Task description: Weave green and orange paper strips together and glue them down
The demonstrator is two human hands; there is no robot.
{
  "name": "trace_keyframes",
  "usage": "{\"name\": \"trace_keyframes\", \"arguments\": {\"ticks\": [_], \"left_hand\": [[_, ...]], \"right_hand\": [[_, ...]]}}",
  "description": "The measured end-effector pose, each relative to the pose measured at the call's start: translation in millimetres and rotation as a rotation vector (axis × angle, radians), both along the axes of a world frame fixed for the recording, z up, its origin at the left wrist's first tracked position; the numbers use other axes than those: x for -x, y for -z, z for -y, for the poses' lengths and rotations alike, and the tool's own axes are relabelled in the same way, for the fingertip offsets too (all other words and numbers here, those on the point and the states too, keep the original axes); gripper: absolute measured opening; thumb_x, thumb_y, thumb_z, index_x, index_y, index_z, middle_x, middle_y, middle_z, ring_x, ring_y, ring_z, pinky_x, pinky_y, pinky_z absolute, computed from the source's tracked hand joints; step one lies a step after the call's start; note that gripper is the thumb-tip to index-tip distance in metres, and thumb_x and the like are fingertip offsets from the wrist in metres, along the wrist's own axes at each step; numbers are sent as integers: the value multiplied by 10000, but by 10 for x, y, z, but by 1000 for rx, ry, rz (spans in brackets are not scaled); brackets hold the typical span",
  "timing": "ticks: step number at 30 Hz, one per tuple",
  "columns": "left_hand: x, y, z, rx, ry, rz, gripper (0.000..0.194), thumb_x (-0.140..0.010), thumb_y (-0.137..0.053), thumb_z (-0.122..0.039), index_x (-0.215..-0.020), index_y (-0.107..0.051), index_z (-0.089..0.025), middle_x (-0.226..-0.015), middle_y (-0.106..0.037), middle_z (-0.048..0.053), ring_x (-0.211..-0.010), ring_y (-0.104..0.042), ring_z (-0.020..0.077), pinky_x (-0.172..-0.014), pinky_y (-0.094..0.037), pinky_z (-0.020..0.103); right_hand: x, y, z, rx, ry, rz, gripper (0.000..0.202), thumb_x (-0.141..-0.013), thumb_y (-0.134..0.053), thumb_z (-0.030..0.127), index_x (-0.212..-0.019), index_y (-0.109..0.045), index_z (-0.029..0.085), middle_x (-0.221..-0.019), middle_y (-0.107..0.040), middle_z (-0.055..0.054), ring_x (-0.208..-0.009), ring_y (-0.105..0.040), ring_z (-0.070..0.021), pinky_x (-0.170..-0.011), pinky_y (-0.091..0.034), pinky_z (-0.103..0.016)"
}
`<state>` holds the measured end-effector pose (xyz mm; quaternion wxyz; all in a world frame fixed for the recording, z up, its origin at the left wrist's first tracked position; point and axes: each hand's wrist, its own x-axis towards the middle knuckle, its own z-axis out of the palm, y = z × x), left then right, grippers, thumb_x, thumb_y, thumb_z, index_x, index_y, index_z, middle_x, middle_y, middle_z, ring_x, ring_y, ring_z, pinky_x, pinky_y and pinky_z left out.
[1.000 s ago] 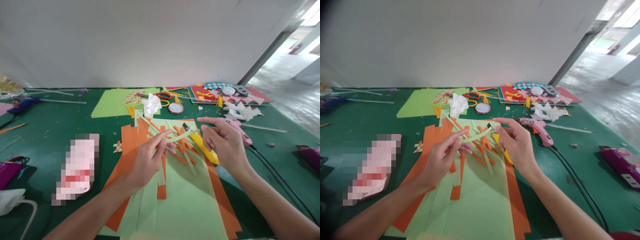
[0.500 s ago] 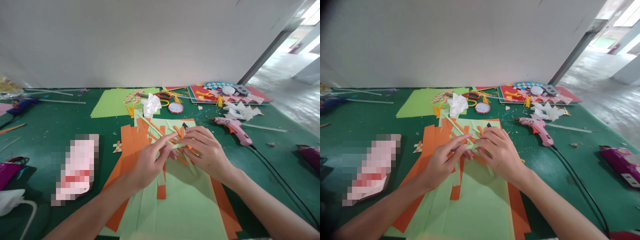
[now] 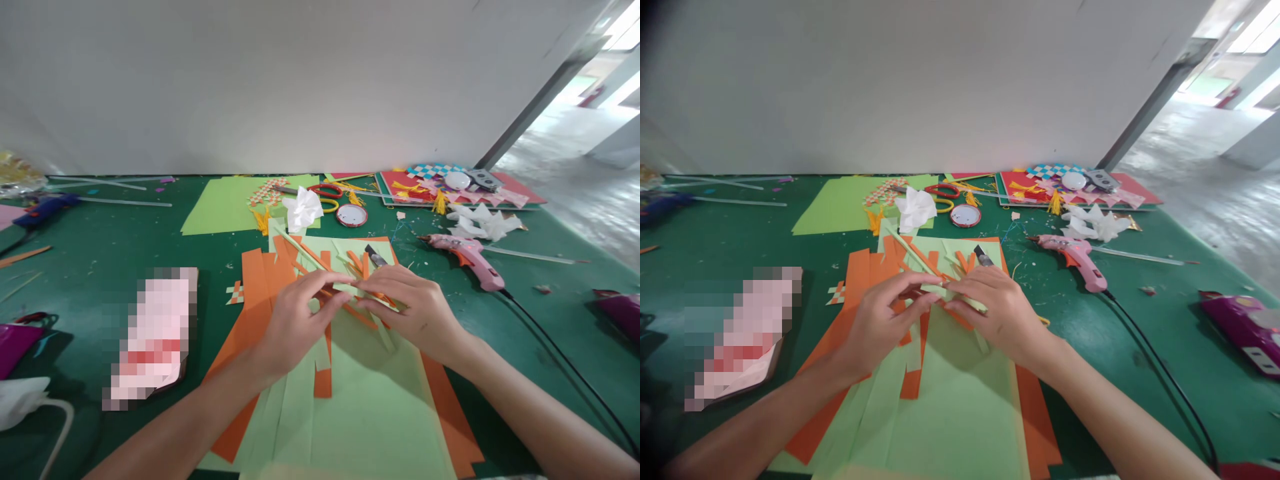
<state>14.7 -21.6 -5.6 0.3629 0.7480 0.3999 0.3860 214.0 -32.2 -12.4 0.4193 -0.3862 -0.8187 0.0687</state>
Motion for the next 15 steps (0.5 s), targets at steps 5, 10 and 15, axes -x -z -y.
{"name": "trace_keyframes", "arguments": {"ticks": [5,10,15], "left_hand": [[1,-2,7,-57,23,3,136,-925,-586,-286,-1023,-660,-227,-983,-693,18,-833,-652,131,-755,-520,250],[-1,-9,6,-63,21,57,118,-924,-584,-261,-1000,-666,-222,-969,-692,29,-845,-648,140,-754,-531,255],[-5,-60,6,76,25,146,95,-885,-639,-221,-976,-668,-219,-918,-691,0,-783,-652,107,-732,-532,213]], "right_hand": [[-4,-34,18,106,29,-41,162,-806,-717,227,-966,-733,211,-819,-748,-52,-754,-681,-191,-708,-561,-344],[-7,-44,33,183,15,-41,150,-809,-717,249,-955,-727,219,-834,-753,-43,-756,-680,-186,-705,-552,-334],[13,-118,54,329,16,-80,53,-792,-731,260,-820,-714,218,-799,-742,-17,-755,-682,-173,-720,-527,-307]]}}
